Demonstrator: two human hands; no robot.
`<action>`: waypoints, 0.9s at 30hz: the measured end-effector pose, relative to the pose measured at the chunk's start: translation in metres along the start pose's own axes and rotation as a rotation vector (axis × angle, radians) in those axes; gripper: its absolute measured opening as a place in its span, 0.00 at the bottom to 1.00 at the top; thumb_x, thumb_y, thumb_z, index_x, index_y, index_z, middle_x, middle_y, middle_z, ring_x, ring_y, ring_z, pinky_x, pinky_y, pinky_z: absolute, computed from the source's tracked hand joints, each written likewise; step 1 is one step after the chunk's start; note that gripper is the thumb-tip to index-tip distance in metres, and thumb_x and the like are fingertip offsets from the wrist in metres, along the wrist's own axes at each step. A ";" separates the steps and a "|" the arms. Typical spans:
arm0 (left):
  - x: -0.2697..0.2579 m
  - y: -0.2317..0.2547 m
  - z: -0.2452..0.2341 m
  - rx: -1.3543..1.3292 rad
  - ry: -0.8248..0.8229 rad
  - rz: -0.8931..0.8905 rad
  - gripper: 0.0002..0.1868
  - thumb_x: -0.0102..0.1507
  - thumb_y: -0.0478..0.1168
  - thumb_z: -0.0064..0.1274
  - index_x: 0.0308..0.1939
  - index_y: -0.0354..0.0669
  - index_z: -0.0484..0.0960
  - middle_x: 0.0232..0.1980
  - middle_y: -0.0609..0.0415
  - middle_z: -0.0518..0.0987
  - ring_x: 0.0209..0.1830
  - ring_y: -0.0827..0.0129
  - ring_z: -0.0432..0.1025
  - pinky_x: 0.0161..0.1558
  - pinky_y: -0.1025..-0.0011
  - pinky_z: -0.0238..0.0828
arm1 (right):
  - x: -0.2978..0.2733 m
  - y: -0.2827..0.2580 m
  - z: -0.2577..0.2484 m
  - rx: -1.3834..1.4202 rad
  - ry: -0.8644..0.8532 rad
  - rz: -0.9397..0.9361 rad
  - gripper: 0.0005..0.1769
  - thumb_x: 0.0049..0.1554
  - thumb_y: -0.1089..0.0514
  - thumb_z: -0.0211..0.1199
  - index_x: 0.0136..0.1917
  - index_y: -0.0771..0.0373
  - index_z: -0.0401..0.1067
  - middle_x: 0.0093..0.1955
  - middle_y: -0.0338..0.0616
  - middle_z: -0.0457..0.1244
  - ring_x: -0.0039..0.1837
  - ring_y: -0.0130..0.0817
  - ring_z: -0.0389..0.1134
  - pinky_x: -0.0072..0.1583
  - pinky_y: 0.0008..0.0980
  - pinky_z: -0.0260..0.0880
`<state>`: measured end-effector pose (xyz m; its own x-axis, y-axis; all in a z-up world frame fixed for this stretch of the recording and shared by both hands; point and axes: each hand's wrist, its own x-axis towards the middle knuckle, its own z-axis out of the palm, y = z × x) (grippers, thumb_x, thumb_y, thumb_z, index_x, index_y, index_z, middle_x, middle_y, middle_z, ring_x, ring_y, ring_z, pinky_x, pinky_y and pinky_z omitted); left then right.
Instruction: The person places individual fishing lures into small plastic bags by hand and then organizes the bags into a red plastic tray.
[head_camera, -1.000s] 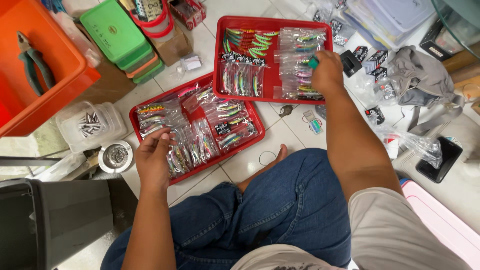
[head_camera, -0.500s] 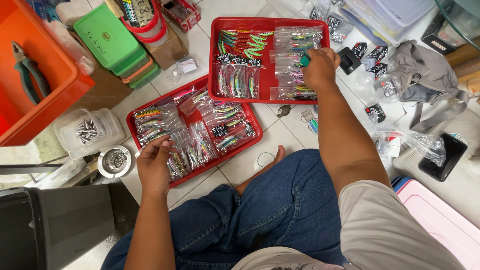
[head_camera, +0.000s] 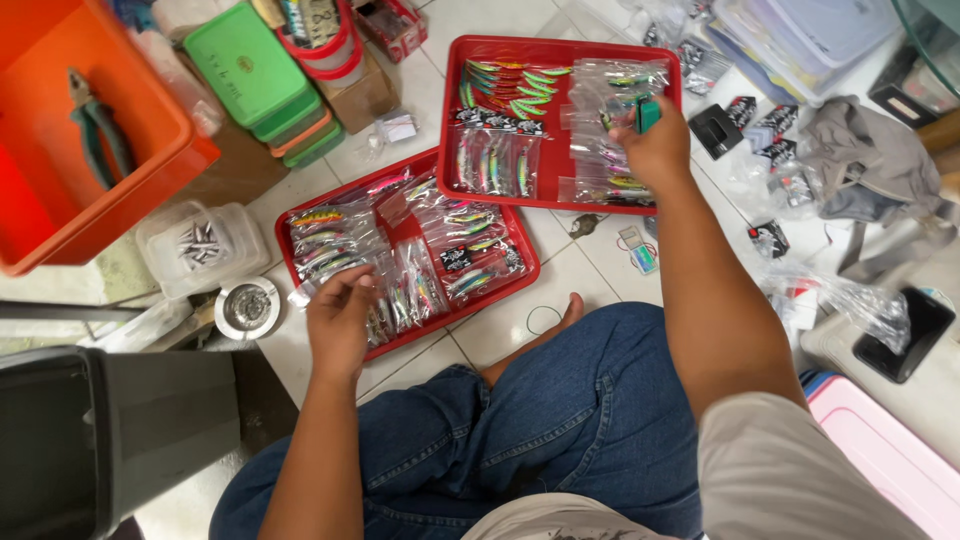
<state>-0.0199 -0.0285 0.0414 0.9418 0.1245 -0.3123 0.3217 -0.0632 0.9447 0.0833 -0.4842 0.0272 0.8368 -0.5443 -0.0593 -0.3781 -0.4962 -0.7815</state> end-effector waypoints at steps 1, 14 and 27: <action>0.005 -0.012 0.003 -0.004 0.021 -0.006 0.11 0.69 0.37 0.52 0.53 0.43 0.85 0.46 0.52 0.86 0.39 0.70 0.77 0.44 0.72 0.75 | -0.004 -0.001 0.015 -0.002 -0.020 -0.009 0.15 0.55 0.59 0.75 0.45 0.50 0.68 0.46 0.29 0.71 0.48 0.25 0.70 0.51 0.33 0.69; 0.008 -0.037 0.012 -0.334 -0.010 0.118 0.13 0.70 0.43 0.56 0.55 0.40 0.80 0.47 0.54 0.79 0.44 0.71 0.75 0.43 0.74 0.81 | -0.189 -0.088 0.181 0.401 -0.752 -0.523 0.26 0.43 0.44 0.85 0.47 0.55 0.74 0.41 0.38 0.69 0.46 0.30 0.70 0.52 0.31 0.69; -0.009 0.017 0.001 -0.384 0.142 0.123 0.07 0.70 0.41 0.54 0.46 0.42 0.84 0.31 0.53 0.82 0.27 0.78 0.74 0.27 0.82 0.71 | -0.130 0.002 0.212 -0.676 -0.756 -0.748 0.24 0.53 0.52 0.71 0.60 0.60 0.71 0.60 0.44 0.64 0.66 0.47 0.63 0.66 0.49 0.65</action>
<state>-0.0231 -0.0321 0.0600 0.9395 0.2757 -0.2031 0.1222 0.2842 0.9510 0.0576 -0.2708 -0.0983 0.8659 0.4304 -0.2548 0.3456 -0.8831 -0.3174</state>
